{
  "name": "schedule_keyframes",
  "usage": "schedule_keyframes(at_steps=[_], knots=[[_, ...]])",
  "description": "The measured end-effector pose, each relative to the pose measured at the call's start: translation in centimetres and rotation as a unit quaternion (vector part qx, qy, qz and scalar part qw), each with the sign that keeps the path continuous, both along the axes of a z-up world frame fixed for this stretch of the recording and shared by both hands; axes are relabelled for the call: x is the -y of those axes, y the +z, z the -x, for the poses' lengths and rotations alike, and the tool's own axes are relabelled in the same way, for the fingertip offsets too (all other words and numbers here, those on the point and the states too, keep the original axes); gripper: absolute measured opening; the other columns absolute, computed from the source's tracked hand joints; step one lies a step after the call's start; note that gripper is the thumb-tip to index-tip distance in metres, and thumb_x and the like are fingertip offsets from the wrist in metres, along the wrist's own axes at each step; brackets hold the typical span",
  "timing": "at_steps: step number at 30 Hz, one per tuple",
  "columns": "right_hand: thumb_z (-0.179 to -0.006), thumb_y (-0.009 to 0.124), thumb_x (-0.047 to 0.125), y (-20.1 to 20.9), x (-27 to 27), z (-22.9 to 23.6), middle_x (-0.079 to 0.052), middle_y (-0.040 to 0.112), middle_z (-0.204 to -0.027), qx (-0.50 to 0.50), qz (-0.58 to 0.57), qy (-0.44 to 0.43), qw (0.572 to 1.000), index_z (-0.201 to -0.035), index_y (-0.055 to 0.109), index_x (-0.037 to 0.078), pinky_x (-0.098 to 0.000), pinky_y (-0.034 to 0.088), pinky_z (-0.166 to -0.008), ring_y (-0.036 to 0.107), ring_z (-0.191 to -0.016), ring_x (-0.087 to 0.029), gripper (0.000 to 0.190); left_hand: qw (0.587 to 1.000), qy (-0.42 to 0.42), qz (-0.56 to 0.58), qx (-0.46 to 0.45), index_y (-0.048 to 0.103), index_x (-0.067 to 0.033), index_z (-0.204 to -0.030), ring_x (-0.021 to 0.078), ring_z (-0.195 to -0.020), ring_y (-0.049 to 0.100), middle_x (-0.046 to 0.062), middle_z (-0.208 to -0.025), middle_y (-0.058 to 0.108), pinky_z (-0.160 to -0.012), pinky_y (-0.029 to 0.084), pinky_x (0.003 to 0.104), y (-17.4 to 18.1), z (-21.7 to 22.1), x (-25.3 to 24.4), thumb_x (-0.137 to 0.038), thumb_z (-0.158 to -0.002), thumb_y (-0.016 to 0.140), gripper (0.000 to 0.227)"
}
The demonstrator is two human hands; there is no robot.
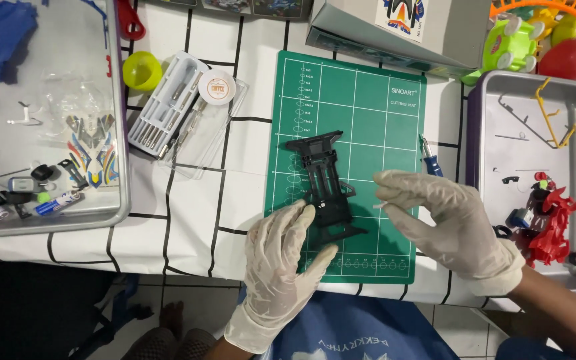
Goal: The person assembles a black plastic model vehicle on a green cutting mat. They attach small black components to the chassis, insert a white piece, and then attach wheels to the sides of the model.
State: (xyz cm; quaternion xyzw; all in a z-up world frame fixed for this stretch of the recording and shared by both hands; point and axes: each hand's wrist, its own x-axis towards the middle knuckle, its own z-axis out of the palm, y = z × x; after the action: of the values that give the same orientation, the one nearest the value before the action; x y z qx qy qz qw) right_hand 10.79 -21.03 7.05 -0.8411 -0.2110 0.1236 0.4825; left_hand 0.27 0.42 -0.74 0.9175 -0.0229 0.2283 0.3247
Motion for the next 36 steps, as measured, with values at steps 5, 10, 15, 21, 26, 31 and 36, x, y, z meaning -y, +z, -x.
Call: schedule_keyframes(at_steps=[5,10,15,21,26,31,36], knots=[[-0.077,0.057,-0.006,0.0,-1.8,-2.0,-0.024,0.072,-0.128,-0.212,-0.095,-0.075,0.97,-0.128,0.062,-0.008,-0.0379,0.06,-0.099,0.074,-0.109,-0.03,0.052,1.0,0.0,-0.003,0.0,0.061,-0.0112,-0.136,0.026,-0.121,0.064,0.008,-0.135,0.065,-0.104,0.05,0.044,-0.5,0.4,-0.1,-0.041,-0.088,0.087,0.063],[-0.087,0.076,0.004,-1.1,-2.4,-2.8,-0.008,0.077,-0.118,0.034,0.025,0.057,0.997,-0.122,0.071,0.007,-0.0272,0.067,-0.092,0.078,-0.099,-0.016,0.035,1.0,0.003,-0.023,-0.004,0.061,-0.0103,-0.137,0.0283,-0.126,0.061,0.01,-0.14,0.062,-0.108,0.049,0.046,-0.2,0.2,0.0,-0.046,-0.083,0.09,0.072],[-0.091,0.075,-0.001,-2.2,-2.7,-3.9,-0.008,0.076,-0.111,0.179,0.019,0.118,0.977,-0.122,0.068,0.004,-0.0343,0.062,-0.098,0.074,-0.105,-0.021,0.031,0.998,0.004,-0.055,-0.038,0.057,-0.0104,-0.141,0.0323,-0.136,0.053,0.011,-0.145,0.059,-0.119,0.038,0.056,-0.7,0.1,0.0,-0.051,-0.084,0.085,0.075],[-0.094,0.07,0.003,-4.4,-2.9,-4.3,-0.009,0.074,-0.125,0.171,0.047,0.157,0.971,-0.119,0.07,0.005,-0.0346,0.061,-0.098,0.074,-0.113,-0.024,0.025,0.997,-0.014,-0.068,-0.026,0.055,-0.0092,-0.142,0.0324,-0.139,0.052,0.009,-0.143,0.063,-0.122,0.034,0.055,-0.7,0.0,-0.2,-0.045,-0.081,0.09,0.078],[-0.095,0.072,0.004,-5.1,-2.9,-4.3,-0.008,0.074,-0.124,0.193,0.034,0.175,0.965,-0.123,0.067,0.008,-0.0348,0.062,-0.094,0.075,-0.105,-0.024,0.029,0.996,-0.019,-0.078,-0.039,0.056,-0.01,-0.141,0.032,-0.139,0.052,0.007,-0.143,0.062,-0.123,0.033,0.053,-0.9,-0.1,-0.3,-0.045,-0.08,0.09,0.078],[-0.095,0.074,0.004,-4.8,-2.9,-4.2,-0.004,0.077,-0.106,0.181,0.019,0.176,0.967,-0.129,0.062,0.011,-0.0306,0.064,-0.08,0.074,-0.087,-0.018,0.037,0.995,-0.026,-0.083,-0.047,0.056,-0.0118,-0.142,0.0319,-0.139,0.052,0.006,-0.144,0.062,-0.122,0.034,0.054,-1.2,-0.2,-0.4,-0.046,-0.079,0.09,0.079],[-0.093,0.074,0.011,-4.9,-2.8,-4.1,-0.011,0.077,-0.113,0.125,0.053,0.187,0.973,-0.122,0.068,0.008,-0.0321,0.066,-0.08,0.078,-0.091,-0.023,0.03,0.994,-0.028,-0.097,-0.051,0.057,-0.0127,-0.141,0.0311,-0.138,0.053,0.005,-0.142,0.063,-0.121,0.034,0.054,-1.4,-0.3,-0.5,-0.05,-0.078,0.09,0.08]])
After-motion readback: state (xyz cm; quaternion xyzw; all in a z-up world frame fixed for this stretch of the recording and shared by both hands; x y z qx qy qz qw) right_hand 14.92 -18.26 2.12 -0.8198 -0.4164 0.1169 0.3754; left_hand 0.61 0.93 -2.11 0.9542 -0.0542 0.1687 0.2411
